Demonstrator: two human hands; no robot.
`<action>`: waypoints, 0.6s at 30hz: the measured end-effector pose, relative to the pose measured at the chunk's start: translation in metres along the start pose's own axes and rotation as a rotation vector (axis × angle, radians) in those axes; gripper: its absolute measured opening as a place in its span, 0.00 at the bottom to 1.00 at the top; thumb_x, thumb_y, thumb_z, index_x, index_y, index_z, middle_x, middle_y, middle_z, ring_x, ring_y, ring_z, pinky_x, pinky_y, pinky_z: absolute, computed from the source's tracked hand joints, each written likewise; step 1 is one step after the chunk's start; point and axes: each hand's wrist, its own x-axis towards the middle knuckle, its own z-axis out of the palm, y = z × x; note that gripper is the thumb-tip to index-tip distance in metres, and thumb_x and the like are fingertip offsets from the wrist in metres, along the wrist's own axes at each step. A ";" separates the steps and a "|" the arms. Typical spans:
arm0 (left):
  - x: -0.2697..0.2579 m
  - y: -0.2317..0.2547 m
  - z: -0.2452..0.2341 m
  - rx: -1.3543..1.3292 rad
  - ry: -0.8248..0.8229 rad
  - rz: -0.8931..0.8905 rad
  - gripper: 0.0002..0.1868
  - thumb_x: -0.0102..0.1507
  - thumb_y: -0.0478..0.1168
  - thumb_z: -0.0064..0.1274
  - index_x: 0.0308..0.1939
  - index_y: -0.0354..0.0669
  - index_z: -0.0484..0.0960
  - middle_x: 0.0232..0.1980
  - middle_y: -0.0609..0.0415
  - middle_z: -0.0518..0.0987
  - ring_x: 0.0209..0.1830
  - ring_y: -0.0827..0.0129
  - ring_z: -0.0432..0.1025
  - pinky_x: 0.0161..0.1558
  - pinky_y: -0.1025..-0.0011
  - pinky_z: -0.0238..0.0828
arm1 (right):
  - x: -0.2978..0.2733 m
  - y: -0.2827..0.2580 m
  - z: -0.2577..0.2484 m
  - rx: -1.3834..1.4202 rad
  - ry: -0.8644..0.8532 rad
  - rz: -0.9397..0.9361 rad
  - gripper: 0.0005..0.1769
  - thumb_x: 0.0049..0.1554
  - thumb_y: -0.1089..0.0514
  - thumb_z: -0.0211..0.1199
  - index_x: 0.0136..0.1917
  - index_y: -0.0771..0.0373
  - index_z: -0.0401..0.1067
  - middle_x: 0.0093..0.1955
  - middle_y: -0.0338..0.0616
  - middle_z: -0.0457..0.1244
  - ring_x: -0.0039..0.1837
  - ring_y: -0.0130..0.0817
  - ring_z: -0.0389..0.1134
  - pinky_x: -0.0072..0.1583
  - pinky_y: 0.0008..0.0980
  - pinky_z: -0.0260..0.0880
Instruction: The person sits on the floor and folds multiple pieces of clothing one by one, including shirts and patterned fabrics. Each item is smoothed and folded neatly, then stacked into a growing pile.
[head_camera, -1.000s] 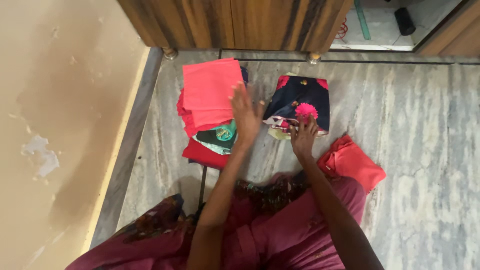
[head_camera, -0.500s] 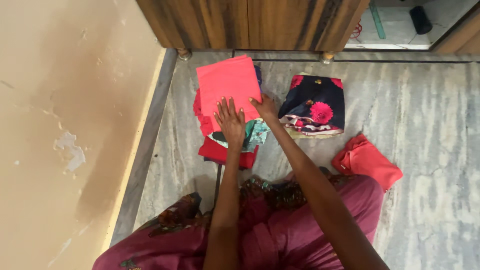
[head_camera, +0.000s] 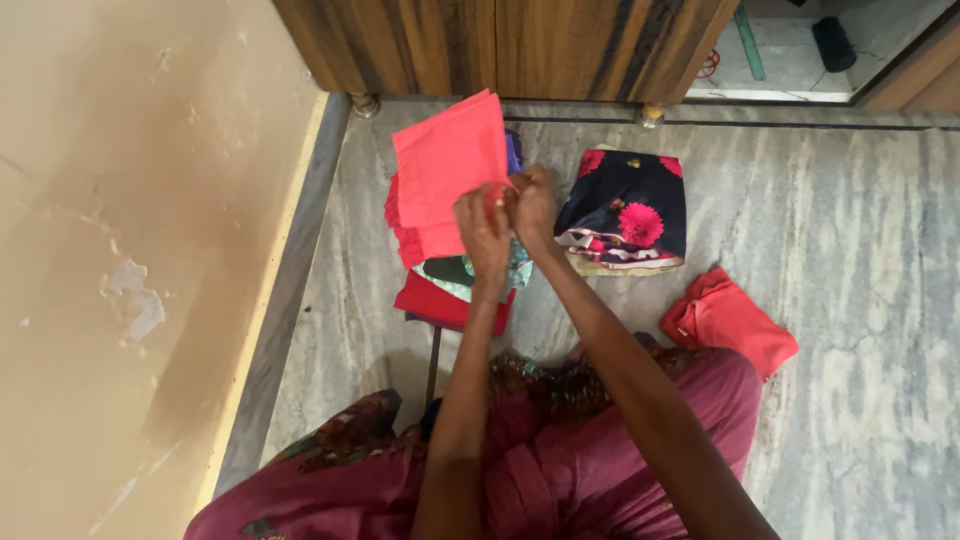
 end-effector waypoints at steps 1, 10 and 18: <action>-0.002 0.004 0.005 -0.056 -0.023 -0.004 0.14 0.71 0.42 0.49 0.56 0.38 0.80 0.56 0.42 0.78 0.57 0.52 0.72 0.59 0.56 0.69 | 0.000 0.009 0.004 0.049 -0.008 0.039 0.11 0.51 0.65 0.68 0.49 0.62 0.80 0.47 0.50 0.65 0.52 0.49 0.67 0.52 0.45 0.68; -0.025 -0.089 0.043 -0.414 -0.908 -0.516 0.13 0.66 0.42 0.47 0.39 0.36 0.83 0.27 0.55 0.82 0.26 0.72 0.78 0.26 0.73 0.73 | 0.008 0.095 0.007 0.965 -0.351 0.632 0.17 0.47 0.64 0.64 0.51 0.62 0.79 0.43 0.42 0.70 0.39 0.27 0.70 0.38 0.30 0.72; -0.028 -0.125 0.047 -0.660 -0.677 -0.746 0.15 0.68 0.40 0.45 0.53 0.36 0.81 0.45 0.47 0.84 0.41 0.65 0.80 0.40 0.69 0.78 | 0.017 0.045 0.036 0.329 -0.361 0.439 0.19 0.54 0.48 0.75 0.49 0.66 0.79 0.40 0.44 0.71 0.41 0.30 0.70 0.45 0.31 0.69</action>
